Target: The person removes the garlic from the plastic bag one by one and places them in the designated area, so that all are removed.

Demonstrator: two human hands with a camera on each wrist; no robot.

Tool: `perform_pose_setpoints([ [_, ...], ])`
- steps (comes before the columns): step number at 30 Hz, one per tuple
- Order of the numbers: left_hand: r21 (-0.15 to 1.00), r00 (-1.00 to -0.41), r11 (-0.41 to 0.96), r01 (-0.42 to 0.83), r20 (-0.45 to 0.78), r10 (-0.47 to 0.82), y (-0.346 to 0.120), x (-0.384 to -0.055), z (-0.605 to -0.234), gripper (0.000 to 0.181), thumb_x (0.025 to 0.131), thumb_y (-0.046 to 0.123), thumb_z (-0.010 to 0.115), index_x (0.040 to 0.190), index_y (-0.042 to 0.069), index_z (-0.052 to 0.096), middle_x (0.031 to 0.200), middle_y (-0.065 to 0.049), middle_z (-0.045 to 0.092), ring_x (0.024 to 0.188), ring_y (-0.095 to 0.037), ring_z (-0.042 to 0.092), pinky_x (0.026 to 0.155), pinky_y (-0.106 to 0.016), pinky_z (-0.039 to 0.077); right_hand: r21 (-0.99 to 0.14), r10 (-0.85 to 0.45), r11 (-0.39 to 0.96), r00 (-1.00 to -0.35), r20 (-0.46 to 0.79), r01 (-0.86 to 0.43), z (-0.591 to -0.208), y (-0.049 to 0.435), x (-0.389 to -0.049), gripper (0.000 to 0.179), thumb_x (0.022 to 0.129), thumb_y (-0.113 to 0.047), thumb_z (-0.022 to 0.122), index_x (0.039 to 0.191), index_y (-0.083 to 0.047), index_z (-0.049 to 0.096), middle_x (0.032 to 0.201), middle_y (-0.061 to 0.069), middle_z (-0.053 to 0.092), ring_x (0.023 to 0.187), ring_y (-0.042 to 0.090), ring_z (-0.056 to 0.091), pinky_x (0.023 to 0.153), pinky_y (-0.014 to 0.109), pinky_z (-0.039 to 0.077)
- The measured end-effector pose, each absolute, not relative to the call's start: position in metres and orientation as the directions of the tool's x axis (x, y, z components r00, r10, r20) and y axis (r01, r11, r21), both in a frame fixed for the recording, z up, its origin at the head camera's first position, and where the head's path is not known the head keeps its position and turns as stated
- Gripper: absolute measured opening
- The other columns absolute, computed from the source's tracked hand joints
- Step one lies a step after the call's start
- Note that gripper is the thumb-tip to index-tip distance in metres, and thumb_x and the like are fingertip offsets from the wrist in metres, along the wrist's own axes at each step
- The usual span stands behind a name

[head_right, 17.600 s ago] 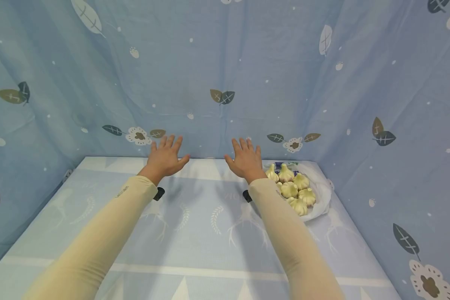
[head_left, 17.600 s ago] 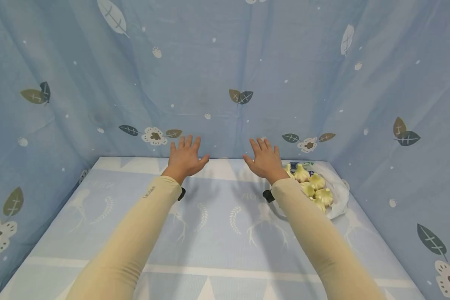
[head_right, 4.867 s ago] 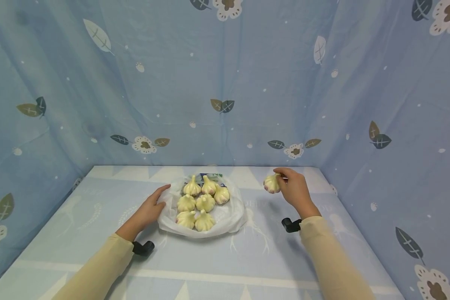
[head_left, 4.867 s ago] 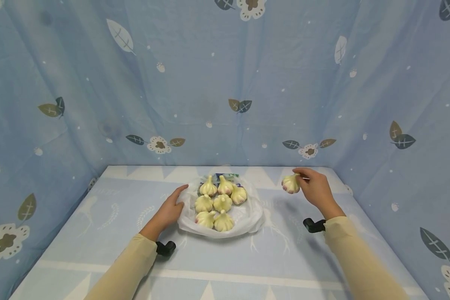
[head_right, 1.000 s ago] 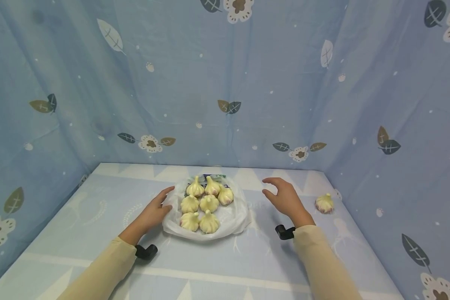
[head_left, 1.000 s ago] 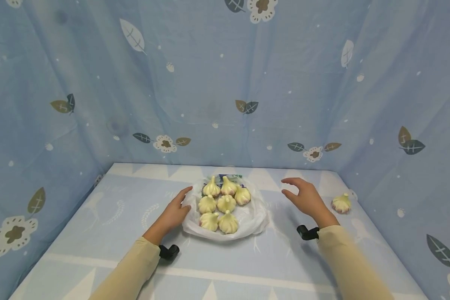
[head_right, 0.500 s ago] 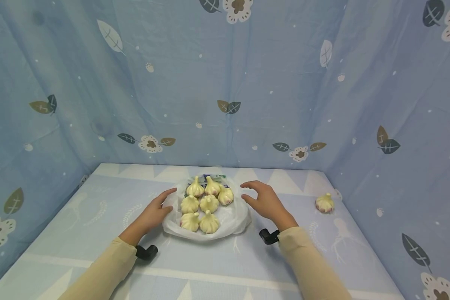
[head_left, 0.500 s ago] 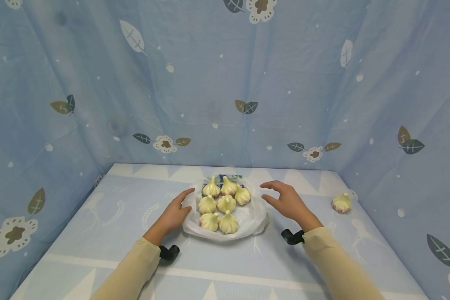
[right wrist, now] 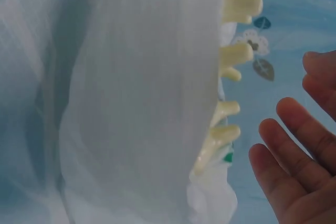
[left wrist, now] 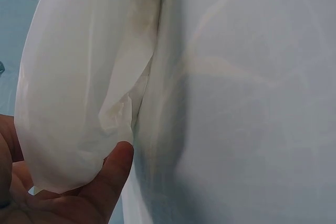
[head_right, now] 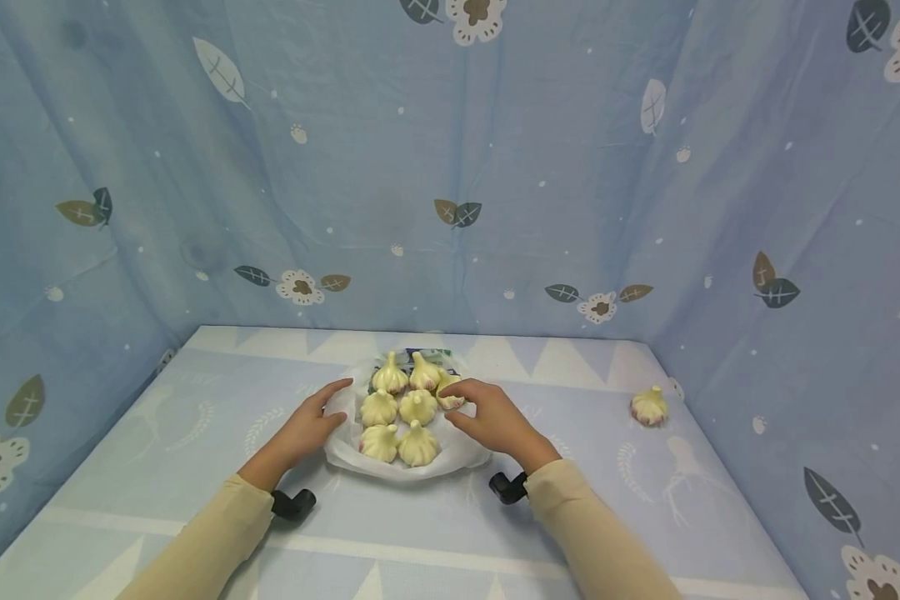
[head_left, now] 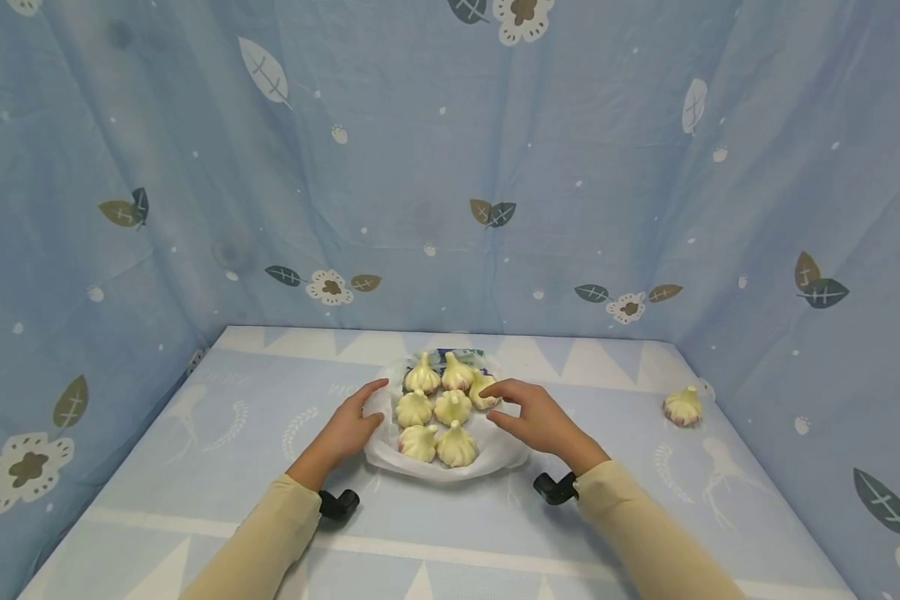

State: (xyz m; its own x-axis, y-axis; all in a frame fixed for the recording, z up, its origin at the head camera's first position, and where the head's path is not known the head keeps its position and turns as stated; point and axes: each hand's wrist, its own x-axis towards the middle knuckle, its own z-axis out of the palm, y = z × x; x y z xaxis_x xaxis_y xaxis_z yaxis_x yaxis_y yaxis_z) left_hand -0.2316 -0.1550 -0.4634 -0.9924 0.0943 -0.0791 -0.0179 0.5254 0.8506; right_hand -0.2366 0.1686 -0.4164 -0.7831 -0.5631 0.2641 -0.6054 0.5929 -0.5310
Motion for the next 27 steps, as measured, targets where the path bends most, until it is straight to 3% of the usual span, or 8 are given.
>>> perform_pose_setpoints([
  [11,0.845,-0.993,0.534,-0.015,-0.074,0.088,-0.154,-0.231,-0.462,0.061,0.096,0.007,0.051,0.151,0.025,0.032,0.160,-0.017,0.023,0.148,-0.039,0.017,0.116,-0.061,0.021,-0.557,-0.644,0.534,-0.733,0.219,-0.636,-0.427,0.148,-0.232,0.034,0.093,-0.023,0.064,0.126,-0.013,0.062,0.124,0.001,0.065,0.115,0.023,0.062,0.096,0.043,0.052],
  [27,0.834,-0.994,0.552,-0.016,-0.075,0.083,-0.153,-0.232,-0.464,0.061,0.095,0.007,0.052,0.151,0.025,0.033,0.159,-0.018,0.025,0.147,-0.040,0.019,0.116,-0.061,0.021,-0.573,-0.679,0.519,-0.713,0.175,-0.635,-0.439,0.127,-0.232,0.032,0.095,-0.020,0.061,0.126,-0.011,0.063,0.123,-0.001,0.066,0.113,0.016,0.062,0.095,0.030,0.053],
])
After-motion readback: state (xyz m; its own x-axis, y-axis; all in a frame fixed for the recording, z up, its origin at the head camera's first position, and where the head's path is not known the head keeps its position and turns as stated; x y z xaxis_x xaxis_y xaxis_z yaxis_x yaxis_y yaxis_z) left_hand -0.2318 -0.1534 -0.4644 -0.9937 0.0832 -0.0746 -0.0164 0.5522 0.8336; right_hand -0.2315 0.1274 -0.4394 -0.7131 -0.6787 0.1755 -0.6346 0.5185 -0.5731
